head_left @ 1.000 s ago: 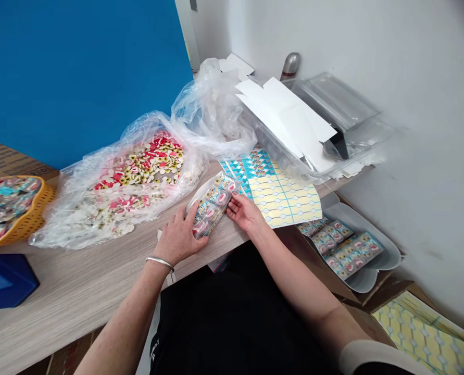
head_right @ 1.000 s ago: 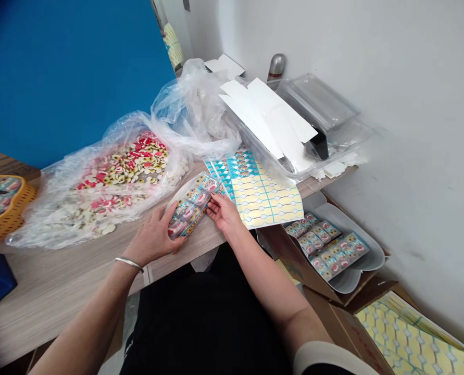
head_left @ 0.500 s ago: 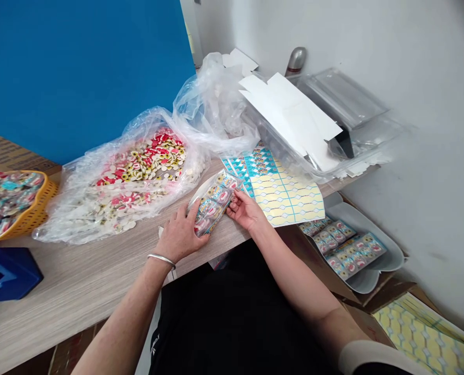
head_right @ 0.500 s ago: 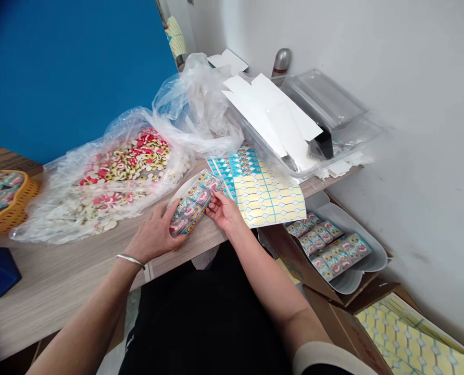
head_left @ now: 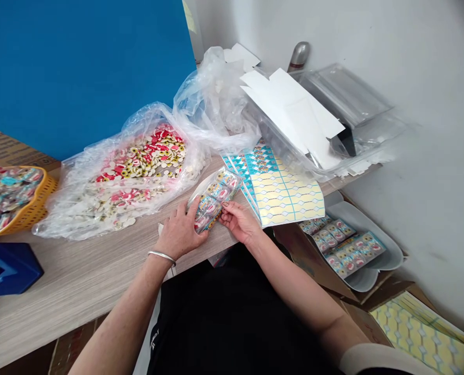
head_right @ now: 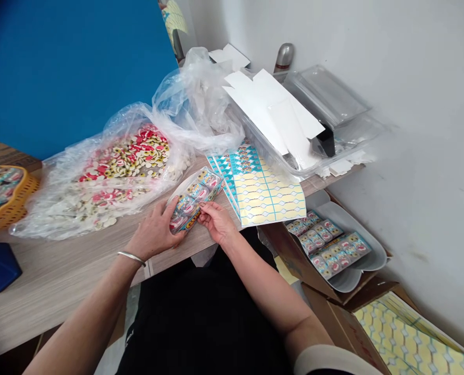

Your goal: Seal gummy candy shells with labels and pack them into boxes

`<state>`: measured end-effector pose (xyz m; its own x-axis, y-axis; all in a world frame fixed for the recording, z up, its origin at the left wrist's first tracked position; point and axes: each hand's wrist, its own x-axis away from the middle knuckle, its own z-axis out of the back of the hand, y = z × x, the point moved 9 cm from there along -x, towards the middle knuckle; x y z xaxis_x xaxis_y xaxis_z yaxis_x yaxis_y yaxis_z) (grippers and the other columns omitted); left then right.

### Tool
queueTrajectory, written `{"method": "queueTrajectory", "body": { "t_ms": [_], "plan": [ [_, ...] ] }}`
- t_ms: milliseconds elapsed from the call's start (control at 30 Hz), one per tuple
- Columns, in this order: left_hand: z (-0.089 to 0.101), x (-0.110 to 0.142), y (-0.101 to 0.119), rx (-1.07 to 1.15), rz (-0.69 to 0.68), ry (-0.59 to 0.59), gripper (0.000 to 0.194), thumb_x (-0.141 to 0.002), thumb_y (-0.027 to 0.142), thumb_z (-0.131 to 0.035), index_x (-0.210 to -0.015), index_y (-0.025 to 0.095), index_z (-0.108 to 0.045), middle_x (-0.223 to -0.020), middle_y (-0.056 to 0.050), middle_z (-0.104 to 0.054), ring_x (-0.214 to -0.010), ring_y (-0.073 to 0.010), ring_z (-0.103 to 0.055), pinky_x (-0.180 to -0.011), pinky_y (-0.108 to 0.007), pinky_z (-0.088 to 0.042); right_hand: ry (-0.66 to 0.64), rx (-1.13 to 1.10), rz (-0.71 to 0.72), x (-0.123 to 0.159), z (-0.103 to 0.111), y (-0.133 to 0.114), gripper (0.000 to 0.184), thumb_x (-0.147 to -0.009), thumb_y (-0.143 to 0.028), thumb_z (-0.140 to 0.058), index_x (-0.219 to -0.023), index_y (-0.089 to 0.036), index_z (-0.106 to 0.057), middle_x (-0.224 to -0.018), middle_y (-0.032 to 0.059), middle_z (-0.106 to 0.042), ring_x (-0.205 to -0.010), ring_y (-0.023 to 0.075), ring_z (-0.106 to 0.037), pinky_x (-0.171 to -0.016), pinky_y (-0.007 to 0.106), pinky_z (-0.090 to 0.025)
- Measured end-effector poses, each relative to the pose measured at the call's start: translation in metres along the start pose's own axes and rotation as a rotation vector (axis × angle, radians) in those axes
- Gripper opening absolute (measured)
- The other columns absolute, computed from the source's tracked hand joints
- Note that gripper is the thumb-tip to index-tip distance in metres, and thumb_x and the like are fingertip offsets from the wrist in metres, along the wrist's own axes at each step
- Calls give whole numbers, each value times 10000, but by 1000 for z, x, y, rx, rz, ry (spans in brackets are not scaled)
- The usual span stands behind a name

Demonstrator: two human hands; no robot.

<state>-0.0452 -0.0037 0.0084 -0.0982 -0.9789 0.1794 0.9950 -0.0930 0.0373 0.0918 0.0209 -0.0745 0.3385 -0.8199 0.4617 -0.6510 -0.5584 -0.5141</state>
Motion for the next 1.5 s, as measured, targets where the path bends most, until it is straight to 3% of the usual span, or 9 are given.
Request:
{"method": "queueTrajectory", "body": {
  "t_ms": [200,600,767,900,1100,1200,1333,1500],
  "plan": [
    [-1,2,1,-33,26,0,927,-816,501,-593,-1591,203,-181,-1515,-213,-376,-1237,-433,-515,-914,-537,-504,52,6,11,5,3,6,257,-637,-274,-869,-791,-194,-679,-619,-57,-648,-548,76,-580,-641,235,-508],
    [0,6,6,-73,22,13,936,-833,532,-561,-1598,161,-168,-1552,-234,-337,-1238,-440,-516,-939,-554,-482,20,119,-4,14,-3,32,356,-612,-390,-894,-688,-185,-613,-583,-35,-626,-544,95,-572,-621,262,-536],
    [-3,7,2,-30,-7,2,1038,-785,562,-614,-1600,142,-129,-1636,-249,-188,-1347,-477,-420,-996,-602,-441,10,167,25,12,-2,32,388,-603,-431,-894,-719,-195,-609,-578,-31,-634,-561,106,-587,-641,280,-560],
    [-6,12,2,26,-146,-26,1093,-740,458,-686,-1604,161,-85,-1679,-213,-27,-1479,-455,-247,-1092,-579,-377,6,190,28,13,-3,31,375,-614,-434,-892,-736,-200,-625,-581,-36,-631,-568,107,-586,-665,294,-568],
    [-8,17,0,-16,-208,-38,1041,-741,329,-673,-1603,184,-106,-1683,-198,-25,-1510,-447,-175,-1121,-576,-346,-27,201,61,21,-15,31,288,-632,-373,-871,-657,-189,-651,-617,-35,-629,-571,88,-555,-645,246,-492],
    [-9,17,2,-23,-213,-39,1017,-754,326,-650,-1602,168,-112,-1680,-207,-36,-1508,-449,-178,-1101,-586,-365,-44,202,49,28,-23,39,251,-638,-343,-859,-622,-185,-664,-595,-38,-611,-550,78,-513,-597,228,-435],
    [-9,17,3,-14,-203,-43,982,-783,371,-629,-1601,160,-128,-1680,-210,-30,-1502,-464,-177,-1075,-605,-381,-56,203,-86,37,-26,64,230,-605,-331,-874,-674,-186,-709,-603,-37,-621,-511,75,-478,-552,240,-397],
    [-11,17,1,13,-209,-82,1003,-790,391,-633,-1606,171,-93,-1680,-213,2,-1506,-481,-144,-1086,-627,-356,-90,280,-71,40,-28,72,239,-618,-355,-873,-719,-185,-738,-585,-27,-626,-499,77,-466,-536,239,-383]
  ]
}}
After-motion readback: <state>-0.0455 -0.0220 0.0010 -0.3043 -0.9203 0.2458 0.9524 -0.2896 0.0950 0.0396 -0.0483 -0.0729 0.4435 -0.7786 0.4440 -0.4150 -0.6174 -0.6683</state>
